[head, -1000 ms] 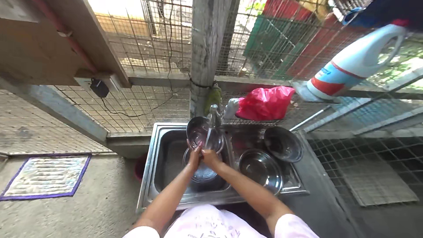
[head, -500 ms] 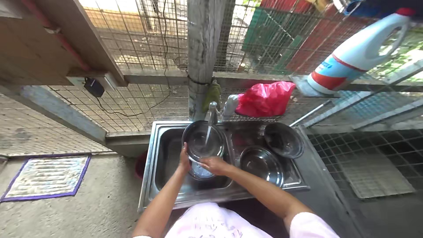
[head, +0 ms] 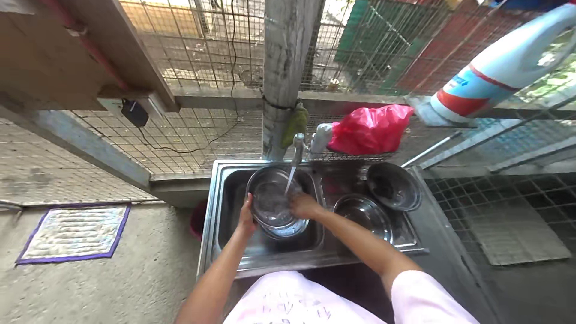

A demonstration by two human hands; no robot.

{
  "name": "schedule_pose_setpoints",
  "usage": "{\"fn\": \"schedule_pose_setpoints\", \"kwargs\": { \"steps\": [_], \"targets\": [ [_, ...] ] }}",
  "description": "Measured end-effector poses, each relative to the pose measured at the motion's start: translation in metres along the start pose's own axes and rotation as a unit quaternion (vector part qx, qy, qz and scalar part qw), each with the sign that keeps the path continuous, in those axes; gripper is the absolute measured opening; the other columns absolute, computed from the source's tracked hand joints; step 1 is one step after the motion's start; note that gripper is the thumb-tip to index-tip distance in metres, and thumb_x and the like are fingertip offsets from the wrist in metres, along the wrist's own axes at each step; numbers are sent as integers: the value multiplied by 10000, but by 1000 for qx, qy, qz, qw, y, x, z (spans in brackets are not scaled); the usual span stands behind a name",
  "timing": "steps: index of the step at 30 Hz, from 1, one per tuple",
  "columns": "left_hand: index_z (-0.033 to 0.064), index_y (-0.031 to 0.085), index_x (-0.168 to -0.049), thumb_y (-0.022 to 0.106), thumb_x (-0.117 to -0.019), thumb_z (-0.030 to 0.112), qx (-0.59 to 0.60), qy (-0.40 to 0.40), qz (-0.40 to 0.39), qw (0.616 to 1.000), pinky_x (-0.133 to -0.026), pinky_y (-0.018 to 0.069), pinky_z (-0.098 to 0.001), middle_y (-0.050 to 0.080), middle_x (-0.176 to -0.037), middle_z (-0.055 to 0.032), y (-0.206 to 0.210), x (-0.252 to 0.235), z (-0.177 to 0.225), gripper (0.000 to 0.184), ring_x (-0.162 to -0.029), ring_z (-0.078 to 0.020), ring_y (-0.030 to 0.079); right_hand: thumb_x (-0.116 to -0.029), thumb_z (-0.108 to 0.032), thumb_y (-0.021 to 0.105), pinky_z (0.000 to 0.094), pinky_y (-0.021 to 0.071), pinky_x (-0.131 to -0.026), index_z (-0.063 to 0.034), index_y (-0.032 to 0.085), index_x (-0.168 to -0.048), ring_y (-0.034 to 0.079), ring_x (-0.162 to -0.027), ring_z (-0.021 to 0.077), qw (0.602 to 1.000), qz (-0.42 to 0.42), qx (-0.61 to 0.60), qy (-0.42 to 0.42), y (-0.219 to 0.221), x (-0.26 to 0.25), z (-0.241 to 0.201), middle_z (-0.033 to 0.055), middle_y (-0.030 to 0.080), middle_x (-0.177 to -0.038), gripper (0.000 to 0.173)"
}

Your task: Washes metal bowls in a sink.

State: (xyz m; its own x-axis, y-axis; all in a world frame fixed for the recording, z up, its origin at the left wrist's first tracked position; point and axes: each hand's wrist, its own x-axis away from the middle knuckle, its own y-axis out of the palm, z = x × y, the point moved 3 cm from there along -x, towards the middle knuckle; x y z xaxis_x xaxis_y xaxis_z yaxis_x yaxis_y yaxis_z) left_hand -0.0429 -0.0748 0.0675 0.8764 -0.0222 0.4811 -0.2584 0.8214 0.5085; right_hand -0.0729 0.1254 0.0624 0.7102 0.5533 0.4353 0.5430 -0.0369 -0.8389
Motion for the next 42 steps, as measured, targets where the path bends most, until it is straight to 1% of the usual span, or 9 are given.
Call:
{"fn": "schedule_pose_setpoints", "kwargs": {
  "steps": [5, 11, 16, 19, 22, 27, 30, 34, 42],
  "targets": [
    [48, 463, -1416, 215, -1130, 393, 18, -23, -53, 998, -891, 578, -402, 669, -1203, -144, 33, 6, -28, 513, -1057, -207, 675, -1039, -456, 492, 523, 22, -1291, -32, 203, -1635, 47, -1601, 323, 979, 169, -99, 60, -6, -37, -24, 182, 76, -1722, 786],
    [103, 300, -1569, 263, -1132, 335, -13, 16, 3, 1000, -954, 549, -407, 590, -1367, -157, -1, -8, 16, 496, -1160, -201, 634, -1104, -348, 410, 568, 210, -1254, -37, 589, -1431, 411, -1473, 370, 995, -11, -88, -39, 7, 3, -25, 202, 515, -1524, 485],
    [130, 283, -1579, 300, -1121, 414, -73, -58, 3, 996, -861, 564, -446, 593, -1343, -198, 35, 10, -19, 539, -1095, -269, 649, -1065, -458, 433, 593, -5, -1267, -48, 344, -1597, 109, -1593, 340, 988, 76, -83, 109, -8, -20, 3, 174, 222, -1697, 677],
    [100, 40, -1645, 440, -1088, 293, -184, 55, -44, 980, -1146, 375, -482, 226, -1656, -228, 56, 7, -28, 713, -1470, -315, 356, -1126, -173, 302, 370, 222, -1268, 84, 335, -1550, 325, -1528, 261, 833, 194, -516, 42, -8, -26, -41, 248, 334, -1627, 497],
    [-60, 103, -1609, 585, -969, 363, -345, 216, -73, 911, -1231, 235, -531, 102, -1620, -390, 62, 9, -36, 906, -1510, -487, 196, -1137, -271, 298, 344, 484, -1050, 62, 443, -1464, 601, -1210, 178, 655, 238, -713, 79, -35, 4, -58, 207, 580, -1384, 489],
    [-66, 496, -1465, 416, -1053, 374, -571, 355, -149, 726, -1200, 89, -716, 332, -1587, -329, 103, 18, -18, 608, -1509, -522, 224, -1103, -126, 421, 292, 534, -934, 94, 508, -1365, 646, -1025, 124, 637, 330, -686, 123, -33, 33, -23, 165, 659, -1191, 353],
    [40, 552, -1461, 366, -1093, 290, -677, 253, -169, 670, -1224, 149, -639, 486, -1542, -192, 144, -4, 24, 482, -1486, -395, 361, -1125, -191, 356, 300, 547, -882, 83, 587, -1241, 646, -942, 115, 613, 382, -680, 124, -26, 41, -22, 128, 676, -1052, 376],
    [-62, 609, -1280, 483, -1081, 258, -581, 65, -127, 802, -1023, 432, -615, 614, -1262, -317, 137, -67, 56, 397, -1204, -448, 581, -1125, -241, 369, 324, 566, -859, 71, 617, -1152, 665, -905, 125, 553, 435, -700, 124, -30, 58, -33, 116, 685, -978, 400],
    [-117, 321, -1529, 275, -1123, 183, -241, 154, -68, 956, -1245, 237, -412, 329, -1595, -302, 73, -52, -37, 507, -1503, -328, 326, -1132, -389, 270, 406, 528, -975, -40, 444, -1443, 612, -1148, 203, 333, 510, -784, 121, -45, 44, -3, 146, 597, -1294, 498]
  ]
}}
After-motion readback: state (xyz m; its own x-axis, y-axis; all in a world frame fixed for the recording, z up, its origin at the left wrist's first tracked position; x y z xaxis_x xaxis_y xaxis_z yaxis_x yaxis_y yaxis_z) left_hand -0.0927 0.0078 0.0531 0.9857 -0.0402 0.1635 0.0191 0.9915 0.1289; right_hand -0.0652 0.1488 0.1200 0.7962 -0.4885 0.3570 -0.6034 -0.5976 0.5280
